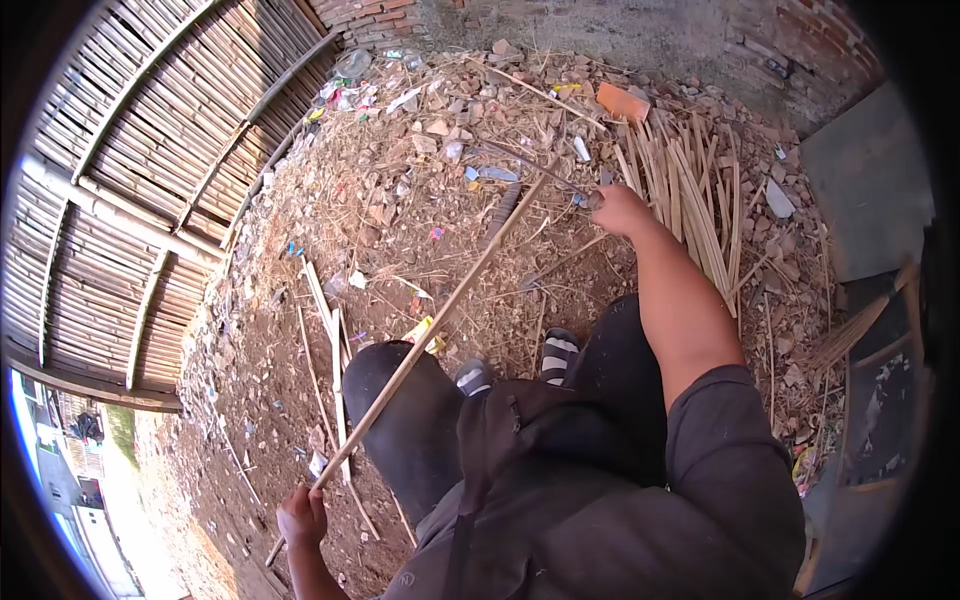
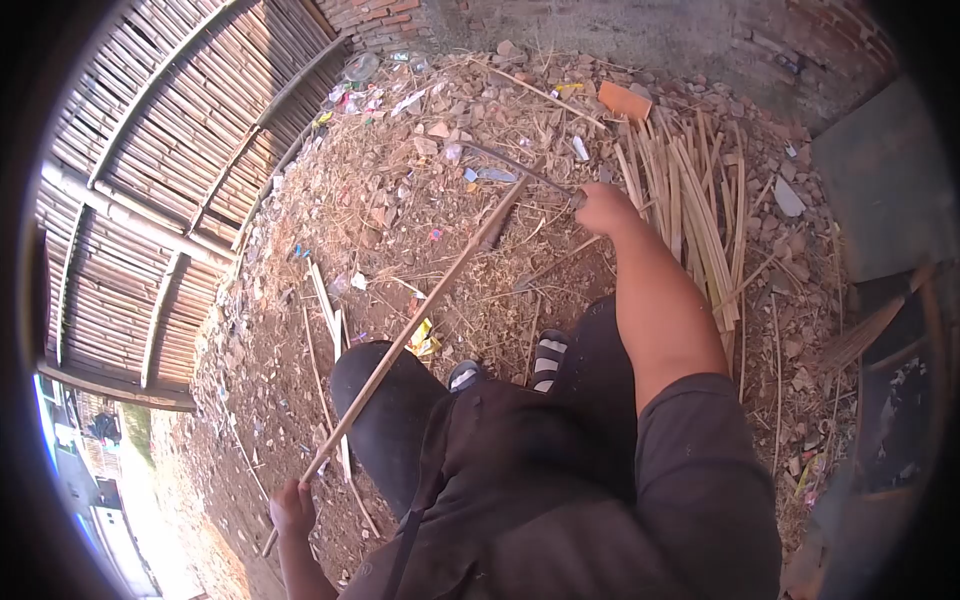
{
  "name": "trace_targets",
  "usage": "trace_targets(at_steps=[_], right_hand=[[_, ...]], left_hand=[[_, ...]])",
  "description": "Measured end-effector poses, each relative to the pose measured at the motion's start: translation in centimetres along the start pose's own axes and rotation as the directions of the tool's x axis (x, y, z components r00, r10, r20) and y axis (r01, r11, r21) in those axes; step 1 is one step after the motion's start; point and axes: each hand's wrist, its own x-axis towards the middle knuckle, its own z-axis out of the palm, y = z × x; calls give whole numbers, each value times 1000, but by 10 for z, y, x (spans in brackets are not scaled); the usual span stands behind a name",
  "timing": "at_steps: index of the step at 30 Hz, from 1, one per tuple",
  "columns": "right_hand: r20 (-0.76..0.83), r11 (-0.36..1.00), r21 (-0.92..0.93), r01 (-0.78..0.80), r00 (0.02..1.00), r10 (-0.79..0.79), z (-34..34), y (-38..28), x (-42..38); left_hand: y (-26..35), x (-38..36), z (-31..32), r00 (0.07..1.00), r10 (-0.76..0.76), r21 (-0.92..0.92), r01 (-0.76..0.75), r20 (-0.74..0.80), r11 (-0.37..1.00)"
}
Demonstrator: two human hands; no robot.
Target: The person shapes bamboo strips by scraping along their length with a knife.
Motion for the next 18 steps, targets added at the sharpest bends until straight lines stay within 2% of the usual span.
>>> trace_targets(at_steps=[3, 4, 7, 8, 11, 12, 15, 16, 18], right_hand=[[-2, 999, 35, 27, 1000, -27, -13, -32, -16], [-12, 992, 6, 128, 992, -128, -18, -41, -24], [85, 940, -183, 288, 957, -277, -44, -67, -46], [55, 945, -185, 270, 963, -264, -47, -67, -50], [-12, 994, 7, 108, 994, -108, -40, -30, -23], [-91, 998, 44, -49, 994, 53, -26, -6, -2], [-103, 993, 54, -107, 988, 112, -32, 5, -3], [-123, 992, 96, -87, 987, 99, -28, 4, -4], [-163, 991, 113, -77, 982, 95, -32, -5, -9]], left_hand=[[1, -10, 7, 998, -18, -36, 20, 58, 999], [0, -13, 11, 998, -22, -49, 25, 65, 998], [-7, -16, 25, 1000, 9, -66, -8, 17, 998], [-7, -17, 27, 1000, 3, -78, -2, 11, 997], [-15, -28, 29, 1000, -4, -38, 3, -17, 999], [-17, -24, 32, 999, 4, -20, -5, -40, 1000], [-13, -21, 27, 1000, 3, -98, -2, 13, 995], [-14, -24, 30, 1000, 0, -66, 0, 6, 998], [-21, -31, 41, 1000, -7, -114, 7, 6, 993]])
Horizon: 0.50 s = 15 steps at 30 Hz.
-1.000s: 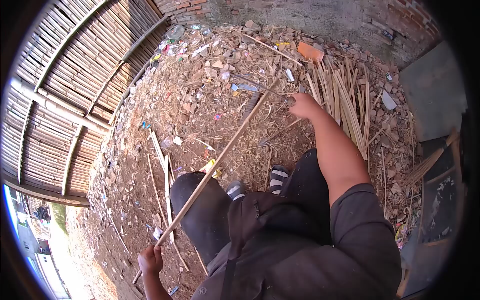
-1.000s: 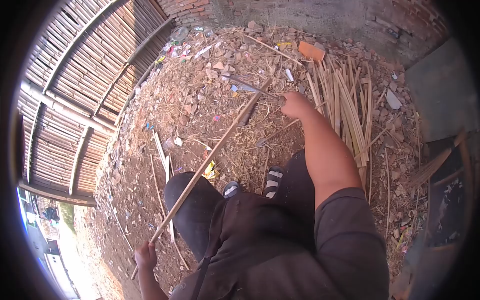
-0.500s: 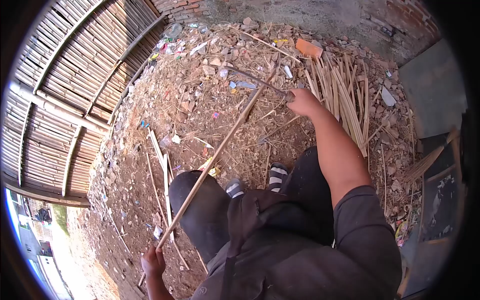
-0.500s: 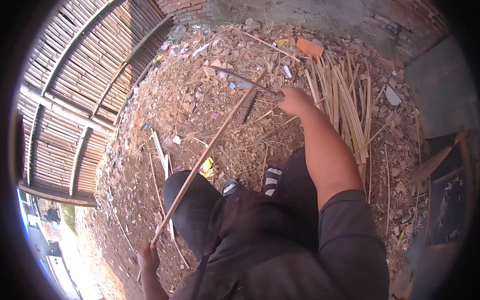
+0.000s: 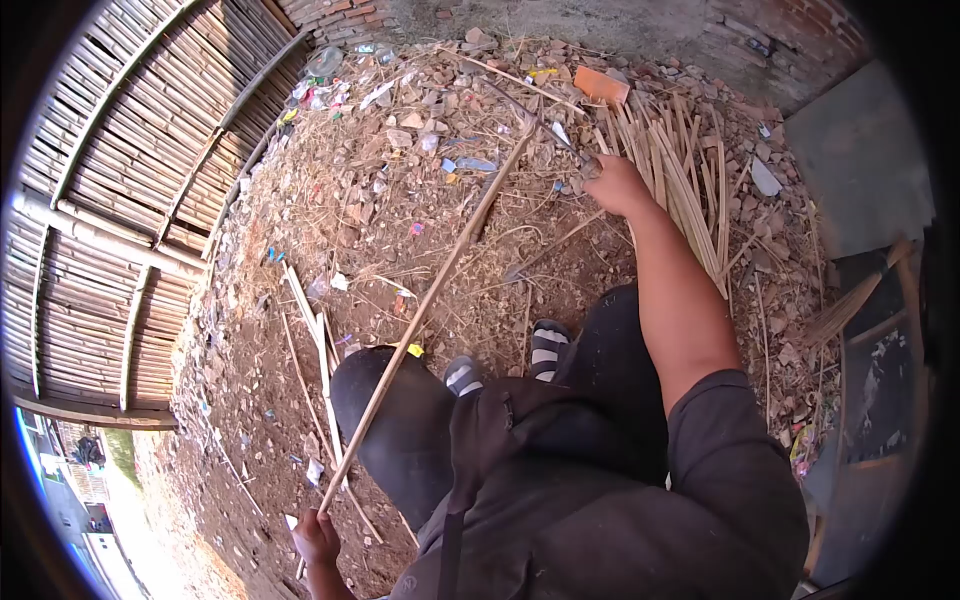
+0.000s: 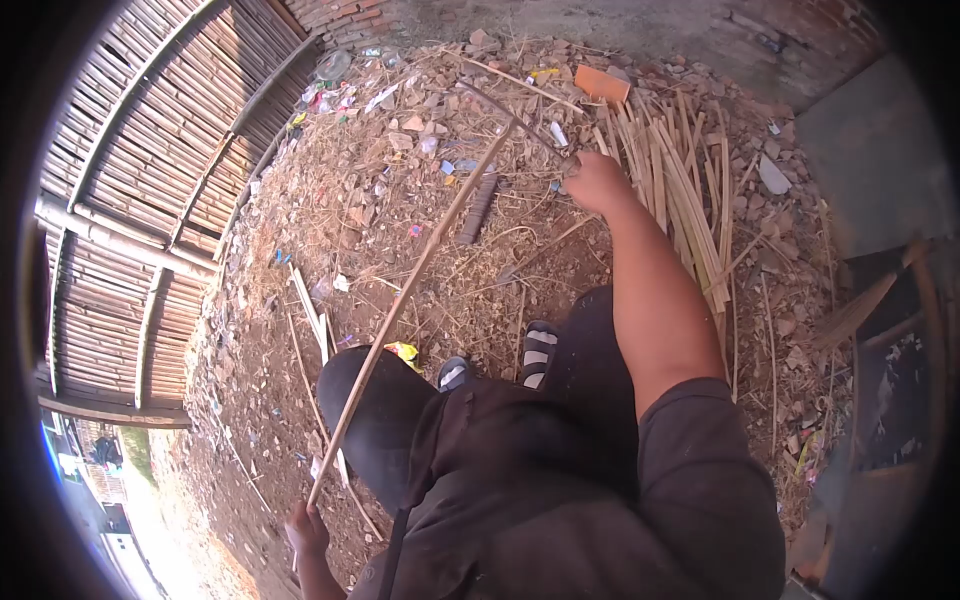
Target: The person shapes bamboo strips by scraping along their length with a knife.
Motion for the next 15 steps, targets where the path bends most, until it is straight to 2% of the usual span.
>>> trace_targets(at_steps=[6, 9, 12, 15], right_hand=[[-86, 982, 189, 6, 996, 10, 1, 3, 1], [-46, 967, 252, -33, 998, 46, 6, 4, 4], [-26, 960, 278, 38, 999, -32, 9, 0, 1], [-23, 958, 271, 92, 996, -89, 11, -10, -3]], left_hand=[[19, 4, 3, 998, 12, -134, -4, 58, 991], [19, 8, 3, 997, 1, -113, 8, 79, 994], [45, 18, -8, 995, -77, -199, 88, 64, 976], [46, 17, 1, 997, -61, -205, 68, 39, 976]])
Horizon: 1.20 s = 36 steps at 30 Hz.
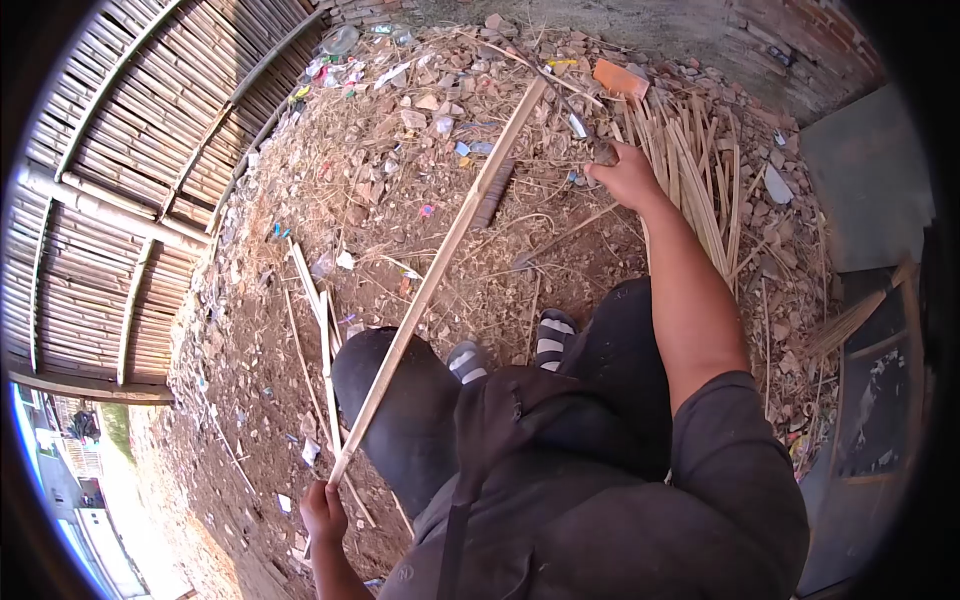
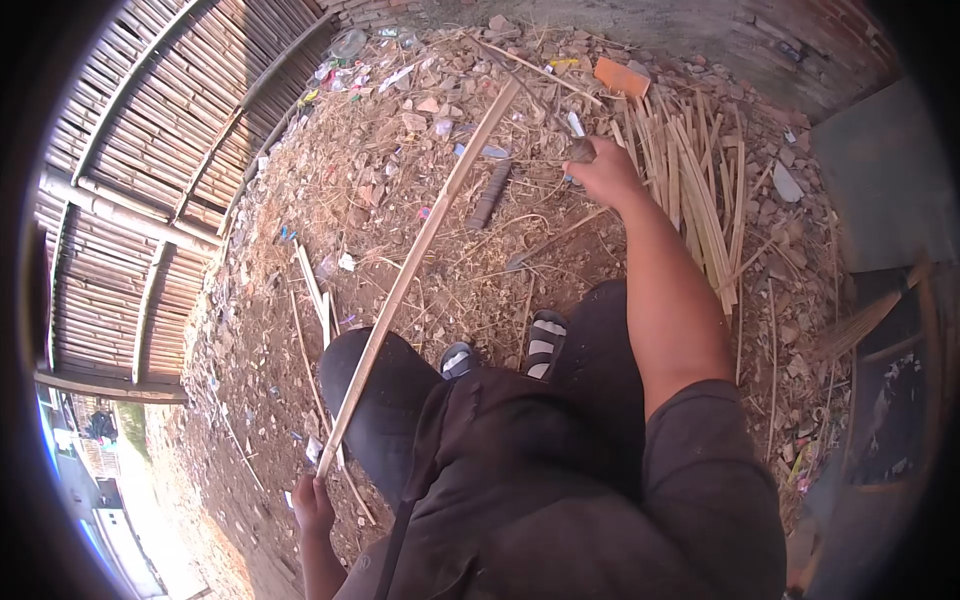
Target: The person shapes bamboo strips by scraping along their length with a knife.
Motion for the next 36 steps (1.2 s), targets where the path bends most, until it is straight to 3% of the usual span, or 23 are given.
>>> trace_targets(at_steps=[1, 5, 8, 9, 10, 13, 16, 17, 21, 24, 27, 30, 31, 34, 36], right_hand=[[22, 999, -31, 41, 999, -40, 1, -6, -2], [42, 966, -128, 226, 974, -222, 13, -38, -24], [308, 947, -165, 274, 927, -215, 20, -74, -38], [329, 923, -149, 355, 898, -292, 29, -82, -45], [347, 892, -132, 432, 863, -367, 37, -91, -55], [543, 819, -199, 538, 756, -366, 45, -128, -84], [581, 756, -253, 604, 719, -381, 61, -124, -83], [530, 746, -220, 629, 719, -450, 64, -113, -79], [558, 886, -132, 444, 772, -303, 59, -109, -69], [567, 825, -296, 481, 784, -253, 53, -127, -82], [629, 678, -320, 662, 683, -371, 61, -127, -85], [658, 896, -164, 412, 723, -212, 80, -95, -46], [629, 858, -213, 468, 738, -247, 83, -95, -46], [572, 887, -188, 423, 781, -251, 79, -113, -61], [573, 766, -228, 601, 719, -393, 80, -122, -77]], left_hand=[[-4, 0, 4, 999, 47, 15, -47, 6, 999], [6, -4, 19, 999, -17, -59, 15, -41, 998], [32, -2, 14, 996, -76, -48, 78, 50, 996], [48, 0, 11, 993, -102, -55, 105, 61, 993], [46, -1, 14, 995, -77, -46, 80, 65, 996], [48, -1, 22, 997, -4, -16, 6, 76, 1000], [50, -3, 26, 996, -13, -37, 16, 84, 999], [53, -5, 28, 997, -33, -26, 35, 66, 999], [52, -2, 33, 999, -12, 1, 11, 52, 1000], [61, 4, 23, 996, -5, -20, 7, 92, 1000], [68, 9, 17, 994, 11, -46, -6, 105, 999], [69, 13, 27, 998, 5, -7, -5, 59, 1000], [74, 14, 23, 997, -37, -5, 37, 70, 999], [73, 13, 11, 990, -57, 14, 56, 130, 998], [76, 15, 9, 993, -17, -9, 18, 116, 1000]])
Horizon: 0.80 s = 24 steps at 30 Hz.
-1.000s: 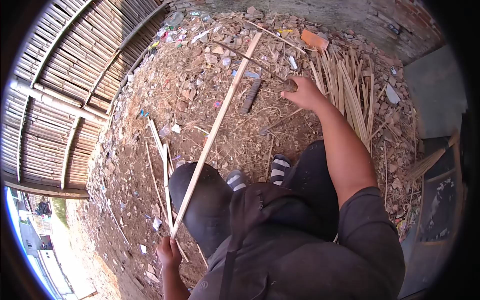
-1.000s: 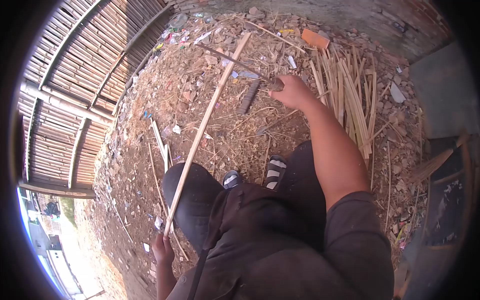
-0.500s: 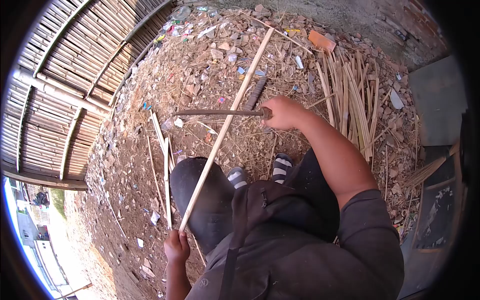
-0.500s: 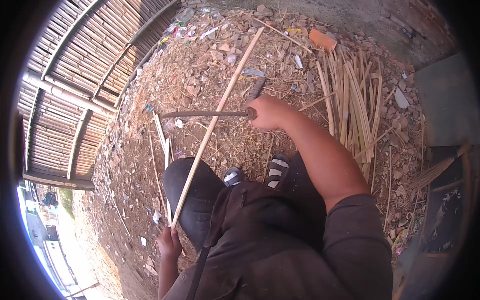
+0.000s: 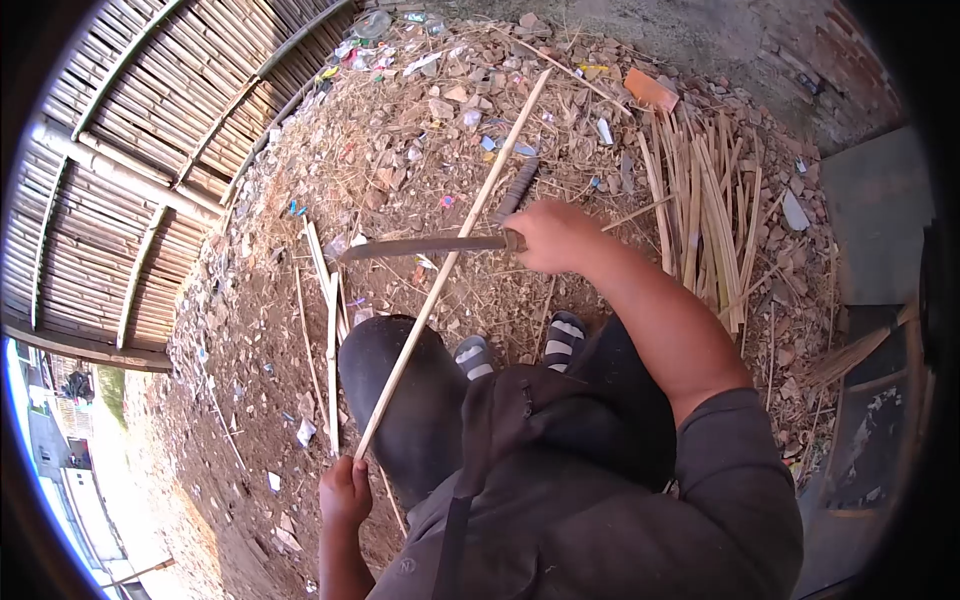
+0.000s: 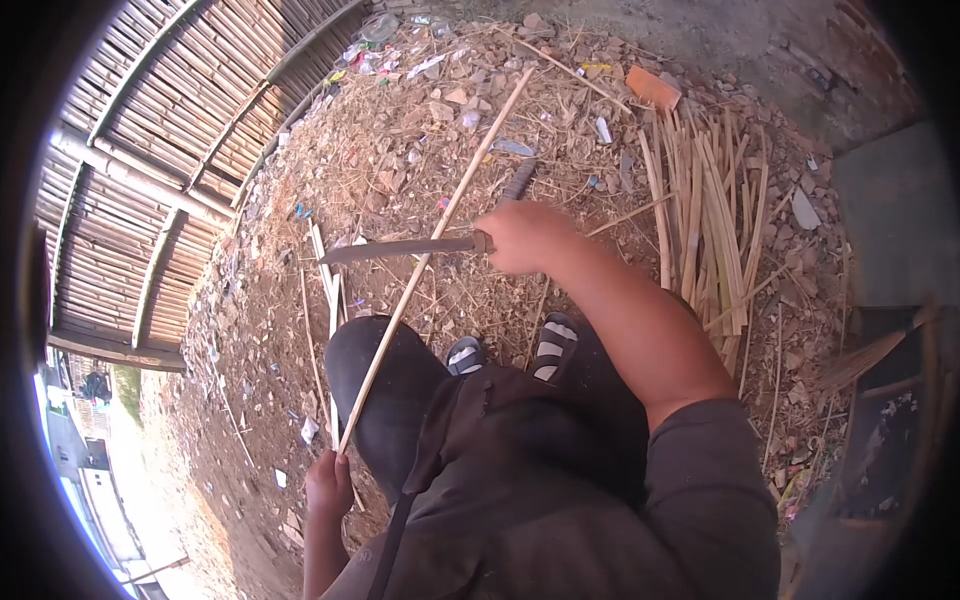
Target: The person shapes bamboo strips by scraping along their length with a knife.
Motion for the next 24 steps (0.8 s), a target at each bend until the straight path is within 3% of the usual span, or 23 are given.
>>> trace_targets(at_steps=[2, 3, 6, 7, 11, 14, 15, 18, 19, 22, 24], right_hand=[[11, 977, -133, 167, 986, -167, 8, -20, -9], [36, 968, -182, 170, 985, -167, 10, -28, -11], [-43, 989, 143, -34, 998, 41, 20, 19, 10], [14, 997, 58, -57, 998, 56, 16, 24, 14], [-95, 998, 57, -22, 995, 27, 24, 12, 8], [53, 988, -116, 98, 994, -92, 14, -24, -4], [50, 986, -121, 112, 993, -107, 18, -22, -5], [81, 979, 151, -135, 989, 124, 11, 26, 12], [96, 984, 41, -173, 981, 168, 7, 25, 13], [-1, 988, 53, -144, 990, 144, 11, 18, 8], [1, 999, -45, -31, 1000, 32, 17, 0, 3]], left_hand=[[1, -3, -1, 1000, 10, -9, -10, 20, 1000], [3, 0, -2, 1000, 3, -12, -3, 30, 1000], [10, 4, 6, 1000, -30, -8, 30, 7, 1000], [13, 9, 9, 999, -31, -6, 31, -20, 1000], [10, 12, -2, 1000, -14, -45, 15, 21, 999], [3, 9, -2, 999, -11, -53, 14, 52, 999], [0, 11, 0, 999, -7, -34, 9, 46, 999], [15, 10, 0, 997, -56, 1, 56, 48, 998], [21, 18, -2, 997, -64, 11, 64, 36, 998], [14, 18, -10, 996, -57, -19, 59, 70, 998], [11, 19, -12, 987, -77, -35, 83, 143, 996]])
